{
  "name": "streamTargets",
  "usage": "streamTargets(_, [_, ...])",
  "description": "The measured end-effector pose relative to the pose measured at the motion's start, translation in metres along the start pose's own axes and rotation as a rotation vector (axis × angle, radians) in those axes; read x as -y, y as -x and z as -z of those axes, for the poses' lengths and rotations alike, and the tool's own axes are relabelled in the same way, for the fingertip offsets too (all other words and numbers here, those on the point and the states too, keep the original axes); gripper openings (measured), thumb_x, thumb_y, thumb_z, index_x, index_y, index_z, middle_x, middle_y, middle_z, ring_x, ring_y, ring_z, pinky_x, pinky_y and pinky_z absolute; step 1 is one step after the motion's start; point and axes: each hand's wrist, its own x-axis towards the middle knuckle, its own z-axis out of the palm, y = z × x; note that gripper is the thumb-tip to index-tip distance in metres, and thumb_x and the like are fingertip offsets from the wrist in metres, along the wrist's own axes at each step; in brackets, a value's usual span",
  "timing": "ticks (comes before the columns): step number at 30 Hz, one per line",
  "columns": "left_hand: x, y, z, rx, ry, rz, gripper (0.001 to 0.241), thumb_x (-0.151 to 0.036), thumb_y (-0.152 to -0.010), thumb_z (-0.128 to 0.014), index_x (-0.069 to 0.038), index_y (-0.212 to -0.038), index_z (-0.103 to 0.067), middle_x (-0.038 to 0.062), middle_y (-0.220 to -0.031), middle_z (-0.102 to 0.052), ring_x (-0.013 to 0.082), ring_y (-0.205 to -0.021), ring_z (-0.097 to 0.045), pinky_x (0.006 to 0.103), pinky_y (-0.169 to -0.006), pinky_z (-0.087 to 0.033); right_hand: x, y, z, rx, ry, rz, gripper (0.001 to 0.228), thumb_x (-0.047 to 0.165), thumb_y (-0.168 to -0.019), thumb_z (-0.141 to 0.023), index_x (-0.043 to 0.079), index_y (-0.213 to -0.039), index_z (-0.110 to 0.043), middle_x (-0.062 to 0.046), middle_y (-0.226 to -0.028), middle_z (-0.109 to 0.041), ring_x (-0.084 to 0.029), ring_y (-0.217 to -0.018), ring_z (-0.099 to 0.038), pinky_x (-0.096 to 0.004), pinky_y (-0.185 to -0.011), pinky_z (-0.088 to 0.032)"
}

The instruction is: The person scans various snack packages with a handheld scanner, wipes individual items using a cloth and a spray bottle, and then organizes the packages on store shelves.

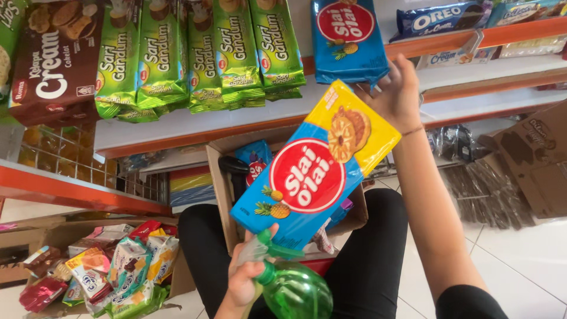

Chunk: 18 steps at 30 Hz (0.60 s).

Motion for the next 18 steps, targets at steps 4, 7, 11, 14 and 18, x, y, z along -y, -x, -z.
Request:
streamTargets(4, [-0.007,-0.016,-0.034,0.025,-0.003,0.027,0.079,-0.026,-0.076,-0.066,0.018,-0.141,-0.055,0.014,-0.144,-0.054,0.0323,-0.115,-0.06,0.0433,-0.1,-0.05,-0.019,0.053,0.006,-0.245,0.058,0.152,0.072,0.055,-0.096,-0.05,0.009,-0.151,-0.044,-0.016,-0.136,-0.053,-0.034,-0.13,-0.056,-0.051,-0.115,-0.047])
streamTargets(7, [-0.015,-0.036,-0.061,0.078,0.004,0.018,0.079,-0.026,-0.077,-0.065,0.014,-0.143,-0.051,0.012,-0.144,-0.049,0.0328,-0.125,-0.061,0.0453,-0.108,-0.049,-0.066,0.139,-0.007,-0.032,0.148,0.18,0.085,0.064,-0.105,-0.033,-0.002,-0.156,-0.034,-0.02,-0.16,-0.041,-0.03,-0.146,-0.044,-0.047,-0.125,-0.031])
streamTargets(11, [-0.019,-0.055,-0.084,0.197,-0.118,0.055,0.08,-0.027,-0.08,-0.062,0.006,-0.153,-0.051,0.026,-0.148,-0.053,0.0327,-0.132,-0.057,0.0427,-0.117,-0.04,-0.112,0.222,-0.016,0.183,0.248,0.132,0.102,0.065,-0.092,-0.054,0.0,-0.163,-0.022,-0.012,-0.164,-0.037,-0.027,-0.147,-0.039,-0.046,-0.118,-0.032])
streamTargets(14, [-0.022,-0.062,-0.097,0.283,-0.467,-0.136,0.074,-0.025,-0.081,-0.06,0.001,-0.151,-0.058,0.022,-0.159,-0.04,0.0334,-0.151,-0.041,0.0422,-0.127,-0.031,-0.117,0.242,-0.003,0.213,0.343,0.124,0.098,0.049,-0.09,-0.071,-0.001,-0.16,-0.024,-0.013,-0.159,-0.04,-0.025,-0.146,-0.041,-0.043,-0.12,-0.034])
streamTargets(18, [-0.026,-0.069,-0.115,0.391,-0.482,-0.07,0.07,-0.024,-0.085,-0.061,-0.003,-0.151,-0.056,0.024,-0.16,-0.031,0.0342,-0.154,-0.041,0.0419,-0.129,-0.03,-0.105,0.234,0.007,-0.105,0.313,-0.022,0.059,0.016,-0.095,-0.064,-0.006,-0.146,-0.044,-0.018,-0.136,-0.06,-0.028,-0.123,-0.059,-0.042,-0.105,-0.048])
